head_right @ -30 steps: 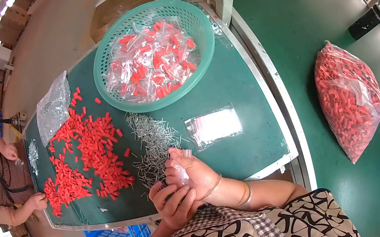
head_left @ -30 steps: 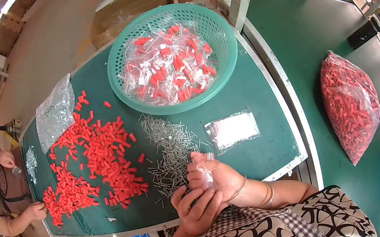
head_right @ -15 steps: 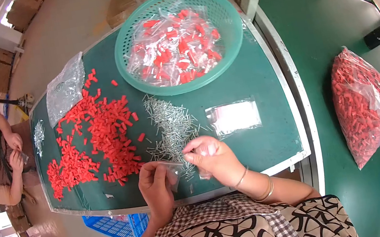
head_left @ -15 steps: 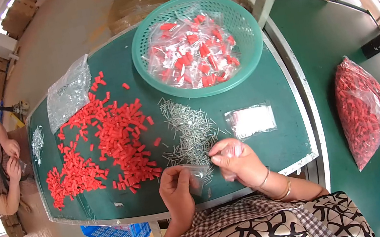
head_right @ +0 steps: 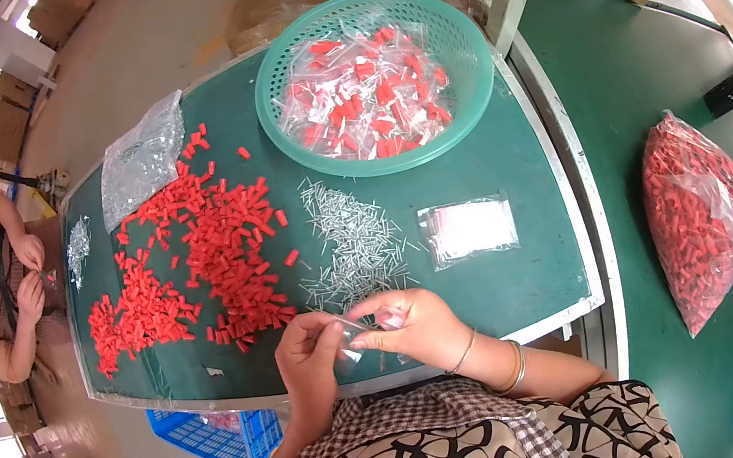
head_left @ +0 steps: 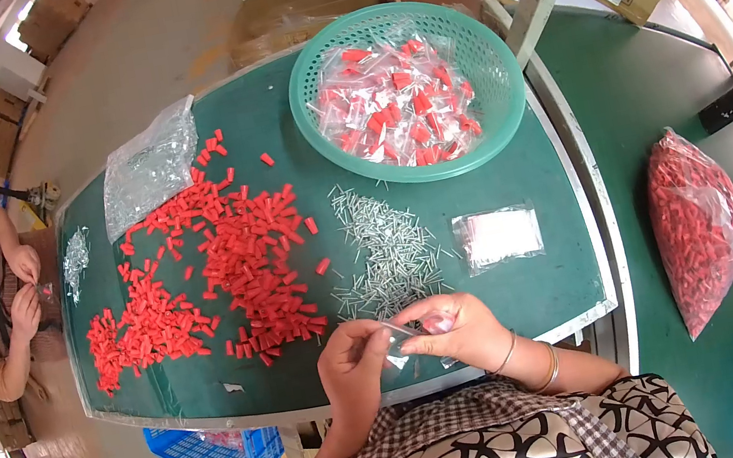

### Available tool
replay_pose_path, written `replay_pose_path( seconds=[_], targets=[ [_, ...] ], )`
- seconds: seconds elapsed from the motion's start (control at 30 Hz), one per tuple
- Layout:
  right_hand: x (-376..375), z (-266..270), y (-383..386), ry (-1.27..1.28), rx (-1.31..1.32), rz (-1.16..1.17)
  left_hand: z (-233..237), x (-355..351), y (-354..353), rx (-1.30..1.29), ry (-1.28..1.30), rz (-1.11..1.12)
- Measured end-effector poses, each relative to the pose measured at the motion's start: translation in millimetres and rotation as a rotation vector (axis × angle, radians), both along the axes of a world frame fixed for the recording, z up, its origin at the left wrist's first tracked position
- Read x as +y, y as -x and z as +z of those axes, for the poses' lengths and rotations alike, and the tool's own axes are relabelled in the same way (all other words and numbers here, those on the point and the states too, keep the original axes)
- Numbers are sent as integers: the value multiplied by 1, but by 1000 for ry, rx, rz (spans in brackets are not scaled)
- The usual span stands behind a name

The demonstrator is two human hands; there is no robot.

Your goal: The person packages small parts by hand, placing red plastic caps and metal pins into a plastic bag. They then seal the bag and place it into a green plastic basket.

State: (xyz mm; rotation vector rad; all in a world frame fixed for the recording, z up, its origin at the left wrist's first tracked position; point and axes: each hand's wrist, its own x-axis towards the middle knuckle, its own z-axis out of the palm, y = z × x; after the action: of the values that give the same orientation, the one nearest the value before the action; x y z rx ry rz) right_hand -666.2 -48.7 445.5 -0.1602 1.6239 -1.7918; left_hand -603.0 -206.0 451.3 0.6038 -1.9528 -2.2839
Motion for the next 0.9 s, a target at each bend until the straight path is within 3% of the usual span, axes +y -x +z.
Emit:
replay_pose_path(
  seconds=[0.23,0.33,0.53,0.63,0.9],
  targets=[
    [-10,-12,-1,-1,381,-23,-1,-12,0,-2,58,-51],
    [-18,-13,-5,150,290,-59,-3,-18,-5,-8,139,-77],
    [-23,-6,-22,4,186,-98,-7,-27,-15,40,147,-102],
    [-26,-8,-26,-86,283,-107,-5,-24,-19,46,39,-107],
    [-27,-14,-23,-68,218,-120,-15,-26,-16,3,-9,-116]
  ],
)
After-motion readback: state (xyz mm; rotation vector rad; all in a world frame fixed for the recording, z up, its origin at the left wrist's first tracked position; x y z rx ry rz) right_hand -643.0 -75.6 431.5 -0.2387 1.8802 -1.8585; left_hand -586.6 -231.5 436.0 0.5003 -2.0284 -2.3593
